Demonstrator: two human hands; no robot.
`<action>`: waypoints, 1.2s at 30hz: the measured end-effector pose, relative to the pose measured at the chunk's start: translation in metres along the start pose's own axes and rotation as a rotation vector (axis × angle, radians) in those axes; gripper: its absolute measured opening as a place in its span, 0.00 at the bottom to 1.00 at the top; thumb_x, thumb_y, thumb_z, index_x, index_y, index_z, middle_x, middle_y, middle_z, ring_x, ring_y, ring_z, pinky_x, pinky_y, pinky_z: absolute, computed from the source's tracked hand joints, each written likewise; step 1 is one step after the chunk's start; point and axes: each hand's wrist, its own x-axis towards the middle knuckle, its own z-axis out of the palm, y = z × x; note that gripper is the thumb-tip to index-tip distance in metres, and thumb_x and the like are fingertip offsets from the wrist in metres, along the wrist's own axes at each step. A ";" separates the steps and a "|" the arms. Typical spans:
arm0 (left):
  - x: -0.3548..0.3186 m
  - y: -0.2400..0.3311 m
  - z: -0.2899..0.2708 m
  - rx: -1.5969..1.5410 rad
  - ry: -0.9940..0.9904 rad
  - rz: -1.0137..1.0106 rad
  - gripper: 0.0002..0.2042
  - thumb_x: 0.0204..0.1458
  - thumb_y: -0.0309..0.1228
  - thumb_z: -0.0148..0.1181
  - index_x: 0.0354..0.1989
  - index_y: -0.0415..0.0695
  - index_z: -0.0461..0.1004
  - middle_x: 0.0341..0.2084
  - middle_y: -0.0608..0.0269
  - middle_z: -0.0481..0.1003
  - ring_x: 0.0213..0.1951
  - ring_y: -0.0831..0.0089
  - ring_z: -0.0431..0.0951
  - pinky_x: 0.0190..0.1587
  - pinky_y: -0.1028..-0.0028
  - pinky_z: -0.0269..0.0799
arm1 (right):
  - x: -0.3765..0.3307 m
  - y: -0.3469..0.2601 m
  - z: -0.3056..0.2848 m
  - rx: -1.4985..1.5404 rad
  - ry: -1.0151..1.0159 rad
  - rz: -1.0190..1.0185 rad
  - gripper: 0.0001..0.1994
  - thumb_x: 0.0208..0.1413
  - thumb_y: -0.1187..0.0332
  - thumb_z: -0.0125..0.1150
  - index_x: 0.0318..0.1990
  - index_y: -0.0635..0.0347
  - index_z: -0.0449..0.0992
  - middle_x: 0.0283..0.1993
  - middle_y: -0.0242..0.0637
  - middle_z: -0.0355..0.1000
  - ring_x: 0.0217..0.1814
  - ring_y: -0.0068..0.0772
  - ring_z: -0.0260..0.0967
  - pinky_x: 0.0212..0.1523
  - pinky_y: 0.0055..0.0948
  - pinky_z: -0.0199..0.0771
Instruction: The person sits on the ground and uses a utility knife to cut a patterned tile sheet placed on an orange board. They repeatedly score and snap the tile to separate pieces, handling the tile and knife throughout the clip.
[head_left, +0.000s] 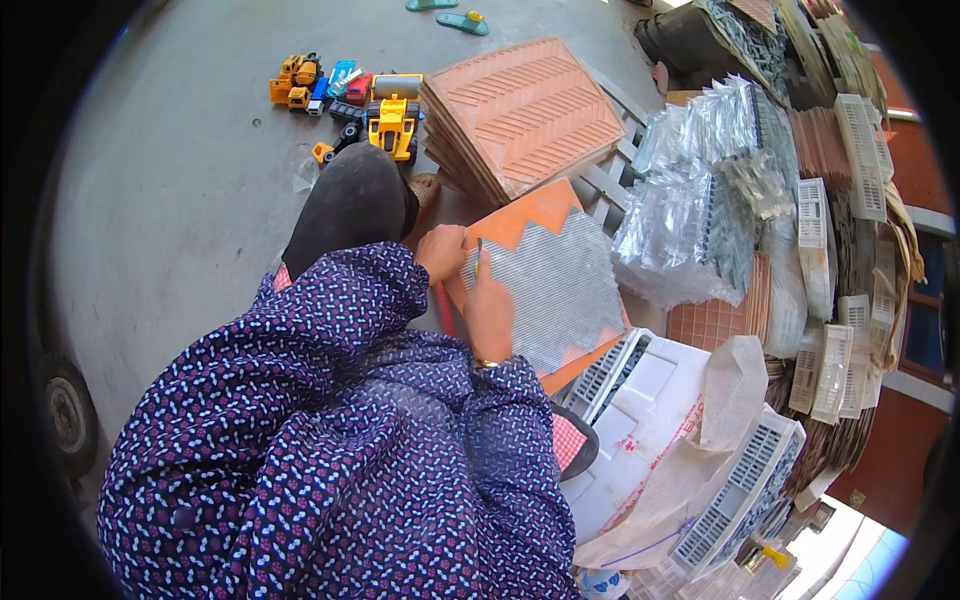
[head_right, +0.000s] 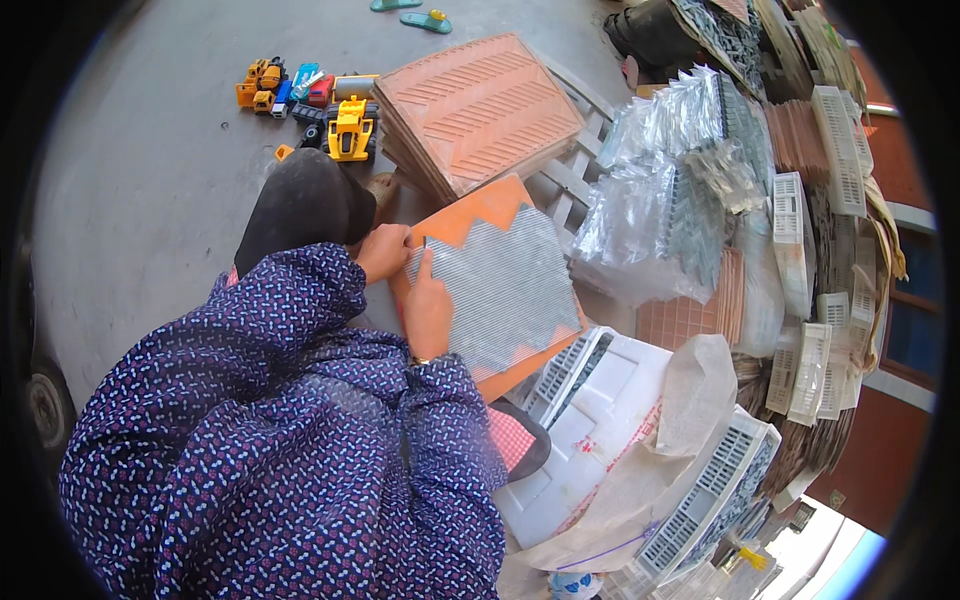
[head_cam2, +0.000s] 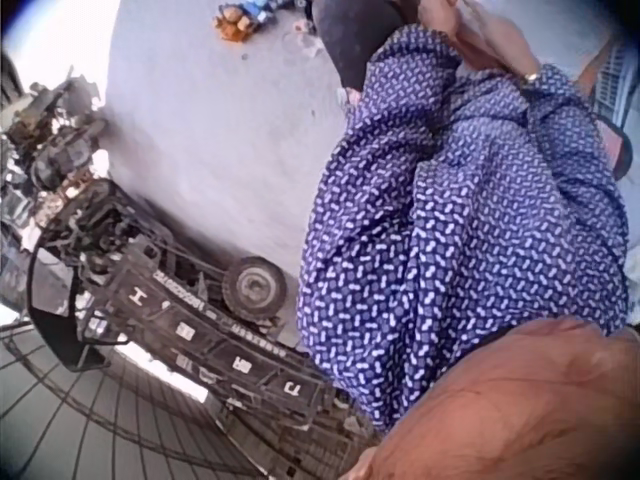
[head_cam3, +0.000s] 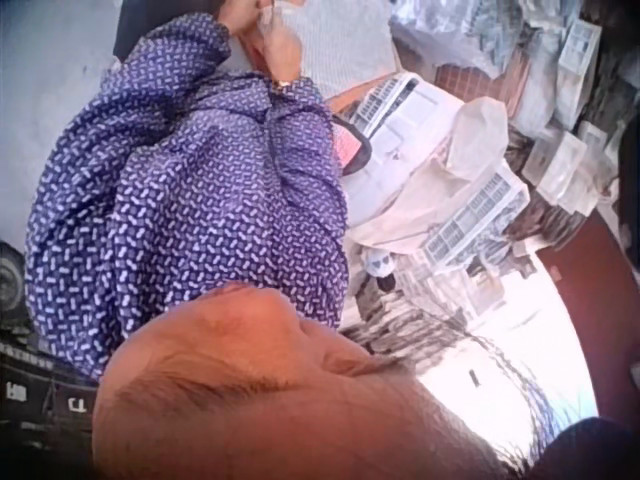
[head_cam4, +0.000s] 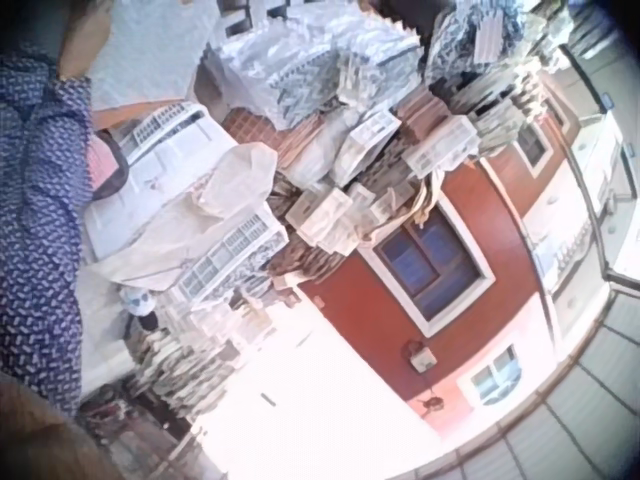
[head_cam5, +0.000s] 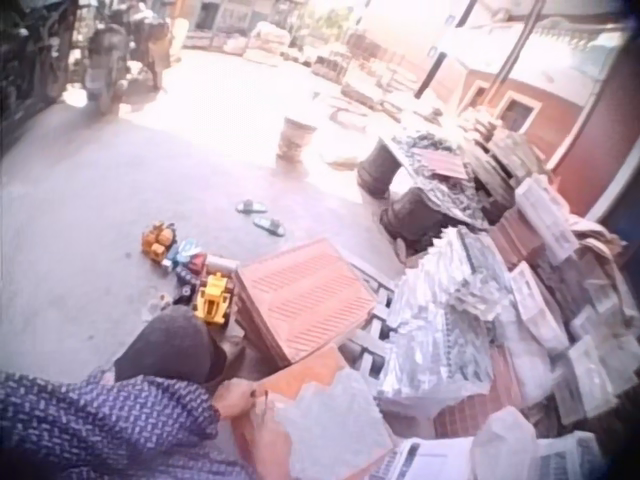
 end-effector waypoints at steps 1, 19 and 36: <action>0.000 0.001 0.001 -0.014 -0.001 -0.011 0.05 0.39 0.28 0.58 0.23 0.40 0.74 0.22 0.50 0.74 0.29 0.55 0.75 0.33 0.64 0.70 | -0.002 0.000 0.001 0.010 -0.014 0.020 0.27 0.48 0.72 0.51 0.57 0.68 0.56 0.22 0.53 0.68 0.23 0.51 0.68 0.23 0.43 0.66; 0.004 0.000 0.003 -0.084 -0.031 -0.015 0.07 0.40 0.31 0.61 0.21 0.41 0.72 0.24 0.49 0.74 0.30 0.53 0.75 0.33 0.63 0.70 | -0.037 -0.008 0.006 -0.026 -0.079 0.104 0.26 0.48 0.78 0.44 0.58 0.68 0.56 0.23 0.56 0.69 0.24 0.53 0.68 0.24 0.43 0.67; 0.008 0.000 0.003 -0.085 -0.018 0.045 0.04 0.43 0.28 0.55 0.22 0.42 0.72 0.24 0.49 0.73 0.30 0.51 0.74 0.32 0.62 0.69 | -0.041 -0.006 0.007 0.051 -0.040 0.144 0.26 0.49 0.76 0.45 0.59 0.65 0.55 0.28 0.58 0.70 0.25 0.55 0.69 0.27 0.45 0.68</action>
